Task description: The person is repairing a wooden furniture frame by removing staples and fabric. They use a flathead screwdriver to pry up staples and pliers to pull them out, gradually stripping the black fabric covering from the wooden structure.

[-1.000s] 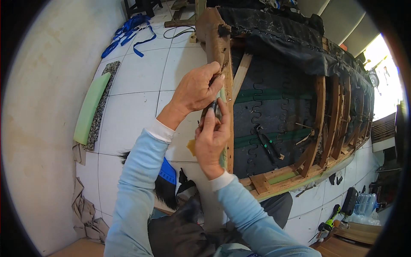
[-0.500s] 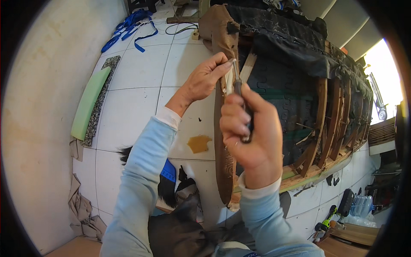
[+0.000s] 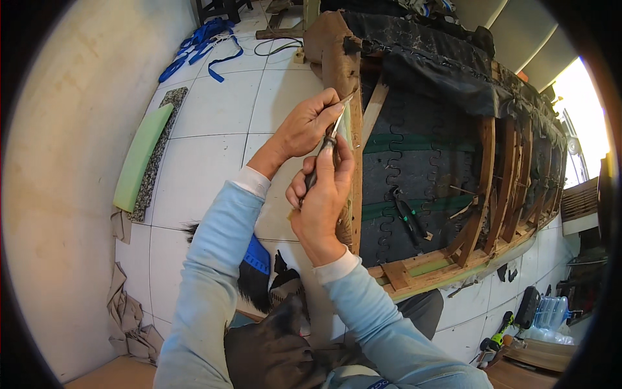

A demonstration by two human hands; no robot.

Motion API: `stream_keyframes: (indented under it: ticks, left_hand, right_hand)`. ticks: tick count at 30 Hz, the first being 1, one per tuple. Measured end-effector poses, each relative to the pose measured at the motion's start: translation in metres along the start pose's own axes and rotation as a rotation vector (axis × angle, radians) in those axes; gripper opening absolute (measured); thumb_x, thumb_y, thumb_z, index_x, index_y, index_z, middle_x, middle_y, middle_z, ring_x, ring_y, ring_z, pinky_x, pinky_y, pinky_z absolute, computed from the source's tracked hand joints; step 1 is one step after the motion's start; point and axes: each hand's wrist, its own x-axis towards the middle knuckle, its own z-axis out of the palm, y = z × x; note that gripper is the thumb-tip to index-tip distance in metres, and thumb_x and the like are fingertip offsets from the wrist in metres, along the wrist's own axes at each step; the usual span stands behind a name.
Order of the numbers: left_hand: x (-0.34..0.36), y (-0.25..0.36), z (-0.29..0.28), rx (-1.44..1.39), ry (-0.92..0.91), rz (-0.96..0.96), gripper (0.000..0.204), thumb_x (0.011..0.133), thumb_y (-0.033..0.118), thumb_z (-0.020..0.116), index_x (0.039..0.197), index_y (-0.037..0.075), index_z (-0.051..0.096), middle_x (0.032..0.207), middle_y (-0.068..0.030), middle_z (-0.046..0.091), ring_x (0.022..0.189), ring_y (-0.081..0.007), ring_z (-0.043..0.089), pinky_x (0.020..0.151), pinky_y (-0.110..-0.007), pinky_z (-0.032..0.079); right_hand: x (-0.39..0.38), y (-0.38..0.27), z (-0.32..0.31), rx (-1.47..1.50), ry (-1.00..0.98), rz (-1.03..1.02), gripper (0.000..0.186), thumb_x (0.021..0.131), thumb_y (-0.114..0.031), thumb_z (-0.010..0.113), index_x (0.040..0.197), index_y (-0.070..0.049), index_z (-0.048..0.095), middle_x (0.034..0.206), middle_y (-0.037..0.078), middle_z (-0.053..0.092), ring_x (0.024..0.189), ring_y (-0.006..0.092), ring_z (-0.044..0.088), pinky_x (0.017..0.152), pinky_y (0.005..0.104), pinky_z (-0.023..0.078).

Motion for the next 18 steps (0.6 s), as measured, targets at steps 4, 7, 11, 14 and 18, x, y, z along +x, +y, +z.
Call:
stream_keyframes:
  ticks: [4,7,11,14,18]
  left_hand:
    - [-0.006,-0.007,0.002,-0.077,-0.004,-0.062,0.027,0.117,0.028,0.053,0.096,0.01,0.054,0.086,0.0068,0.044,0.082,-0.0046,0.039,0.072,-0.025,0.037]
    - [0.001,-0.008,0.0,-0.093,0.004,-0.054,0.03,0.115,0.028,0.056,0.093,0.007,0.052,0.079,0.001,0.046,0.076,-0.0105,0.043,0.069,-0.032,0.041]
    - [0.007,0.003,-0.004,0.107,-0.043,0.022,0.028,0.116,0.026,0.055,0.094,0.008,0.053,0.083,0.0049,0.044,0.079,-0.0077,0.04,0.071,-0.028,0.039]
    - [0.005,0.009,-0.01,0.169,-0.049,0.003,0.028,0.115,0.026,0.056,0.094,0.007,0.052,0.082,0.0036,0.047,0.079,-0.0089,0.041,0.07,-0.03,0.04]
    - [0.009,0.012,-0.015,0.162,-0.087,0.001,0.029,0.115,0.027,0.056,0.094,0.007,0.053,0.082,0.0031,0.049,0.079,-0.0091,0.043,0.07,-0.031,0.042]
  right_hand:
    - [0.008,0.011,0.003,-0.001,0.015,-0.075,0.047,0.119,-0.025,0.051,0.161,-0.013,0.035,0.09,0.004,0.054,0.05,0.0076,0.042,0.042,0.0252,0.033]
    - [0.019,0.023,-0.001,-0.09,-0.007,-0.155,0.047,0.119,-0.025,0.051,0.161,-0.013,0.034,0.09,0.003,0.054,0.049,0.0079,0.042,0.042,0.0254,0.034]
    - [0.003,0.017,0.004,-0.04,0.056,-0.056,0.043,0.12,-0.03,0.05,0.16,-0.021,0.037,0.093,0.003,0.054,0.052,0.0096,0.044,0.042,0.0272,0.034]
    - [-0.014,-0.007,0.024,0.03,0.077,0.071,0.04,0.12,-0.031,0.049,0.157,-0.021,0.039,0.093,0.003,0.055,0.055,0.0102,0.045,0.044,0.0281,0.036]
    - [0.013,0.008,0.02,-0.008,0.072,-0.055,0.04,0.12,-0.031,0.05,0.157,-0.021,0.039,0.094,0.003,0.055,0.055,0.0104,0.045,0.044,0.0279,0.036]
